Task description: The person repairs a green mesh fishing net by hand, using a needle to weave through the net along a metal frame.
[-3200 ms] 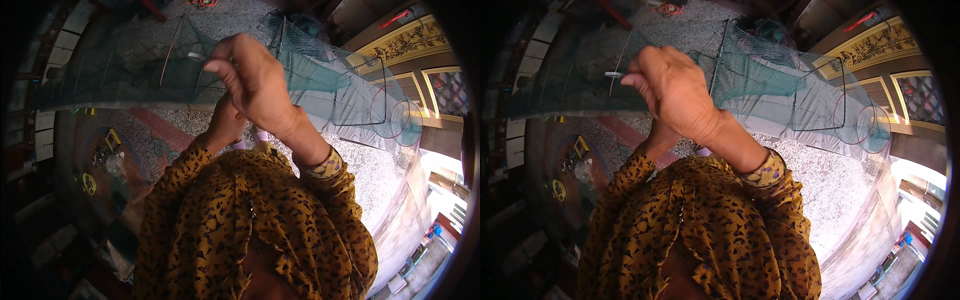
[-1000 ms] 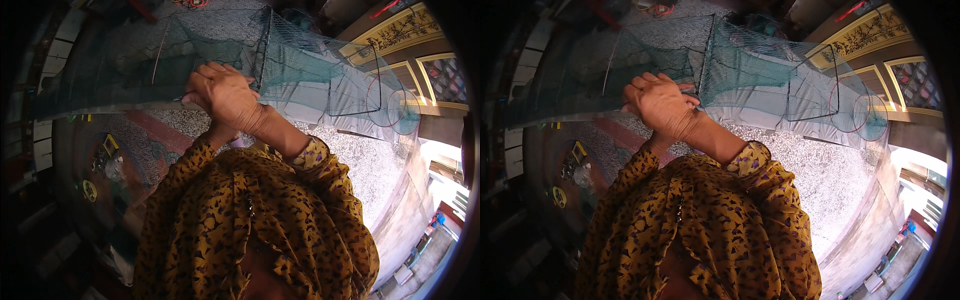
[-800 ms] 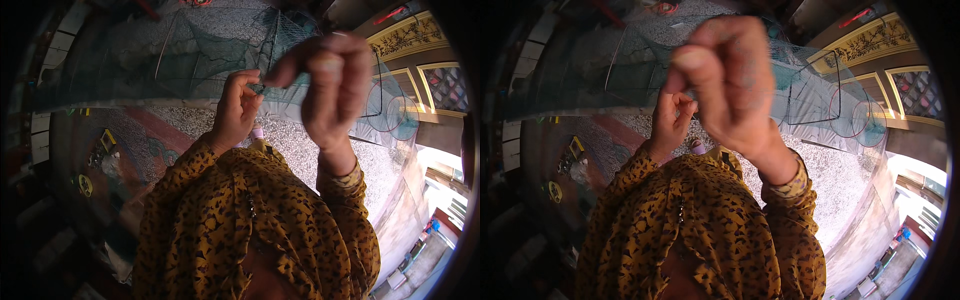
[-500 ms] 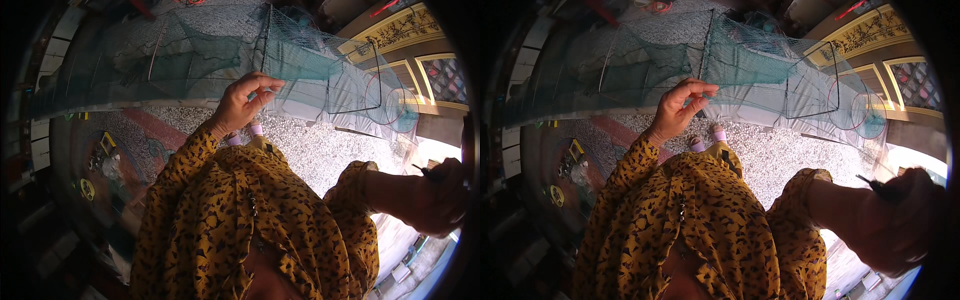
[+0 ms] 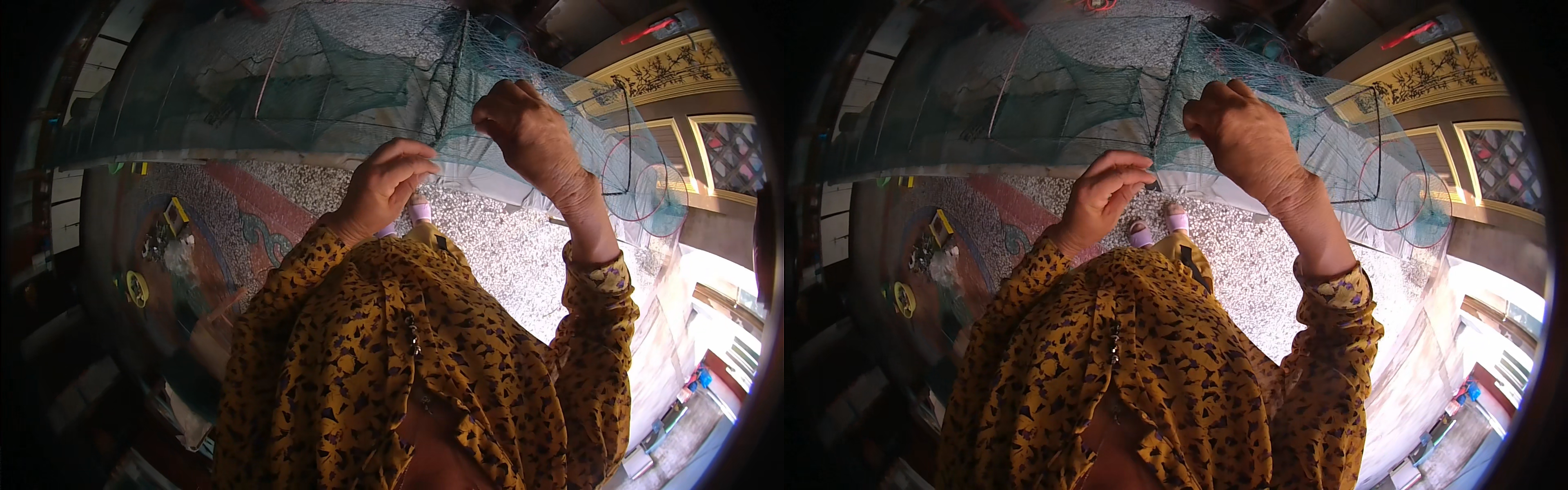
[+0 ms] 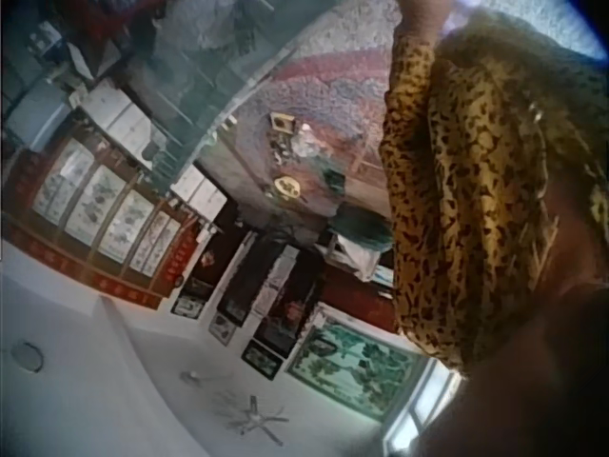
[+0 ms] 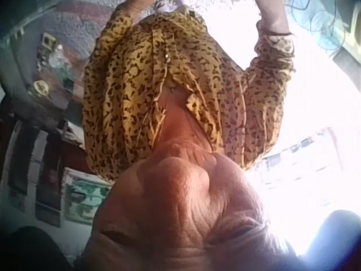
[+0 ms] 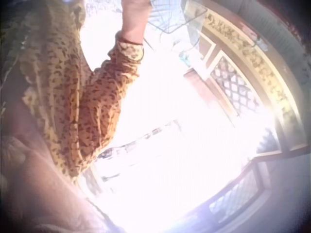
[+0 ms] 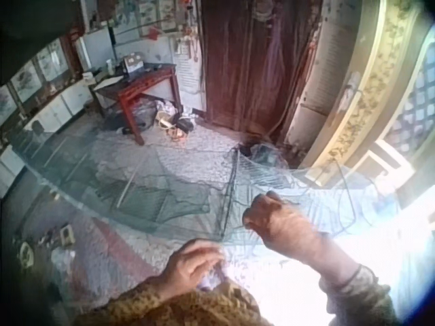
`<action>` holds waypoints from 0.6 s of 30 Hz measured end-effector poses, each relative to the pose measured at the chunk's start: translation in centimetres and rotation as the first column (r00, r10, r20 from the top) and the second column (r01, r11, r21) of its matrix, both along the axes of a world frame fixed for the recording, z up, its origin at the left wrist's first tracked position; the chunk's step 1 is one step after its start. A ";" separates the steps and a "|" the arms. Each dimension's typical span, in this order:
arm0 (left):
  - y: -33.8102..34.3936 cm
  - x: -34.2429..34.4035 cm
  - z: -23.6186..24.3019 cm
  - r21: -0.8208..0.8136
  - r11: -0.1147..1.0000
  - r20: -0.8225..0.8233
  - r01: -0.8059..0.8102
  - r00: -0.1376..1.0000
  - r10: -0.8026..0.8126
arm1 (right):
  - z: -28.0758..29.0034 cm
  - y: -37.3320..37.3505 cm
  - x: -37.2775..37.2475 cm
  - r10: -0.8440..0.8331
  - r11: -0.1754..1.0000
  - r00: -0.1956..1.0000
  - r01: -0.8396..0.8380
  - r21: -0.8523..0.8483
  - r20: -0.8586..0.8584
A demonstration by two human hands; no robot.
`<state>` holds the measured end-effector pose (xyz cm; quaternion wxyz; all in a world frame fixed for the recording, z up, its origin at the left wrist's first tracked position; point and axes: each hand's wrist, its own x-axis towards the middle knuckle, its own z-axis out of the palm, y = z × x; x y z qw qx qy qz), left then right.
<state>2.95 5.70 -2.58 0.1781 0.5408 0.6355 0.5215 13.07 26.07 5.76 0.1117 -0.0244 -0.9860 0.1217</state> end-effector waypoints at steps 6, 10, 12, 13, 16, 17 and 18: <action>0.3 0.9 -1.0 0.012 0.988 -0.032 -0.155 0.987 0.156 | -1.8 0.3 -1.1 0.158 0.978 0.985 -0.166 -0.124 -0.073; 0.7 1.7 -1.6 0.059 0.974 -0.040 -0.220 0.974 0.222 | -2.4 -0.9 -1.2 0.153 0.947 0.981 -0.180 -0.266 -0.117; 0.8 1.7 -1.8 0.067 0.972 -0.028 -0.224 0.974 0.226 | -3.1 -2.5 -1.3 0.168 0.928 0.967 -0.220 -0.300 -0.190; 0.7 1.8 -1.8 0.059 0.971 -0.009 -0.232 0.973 0.232 | -3.6 -3.2 -1.5 0.171 0.919 0.958 -0.239 -0.313 -0.229; 0.2 2.3 -2.5 0.048 0.969 0.086 -0.243 0.967 0.238 | -4.9 -3.9 -1.8 0.194 0.951 0.952 -0.242 -0.194 -0.239; 0.2 2.5 -3.0 0.051 0.970 0.144 -0.238 0.963 0.228 | -4.8 -3.9 -1.8 0.187 0.960 0.956 -0.226 -0.163 -0.227; 0.1 2.7 -3.1 0.052 0.970 0.206 -0.236 0.953 0.221 | -4.8 -3.9 -1.9 0.186 0.972 0.958 -0.211 -0.100 -0.216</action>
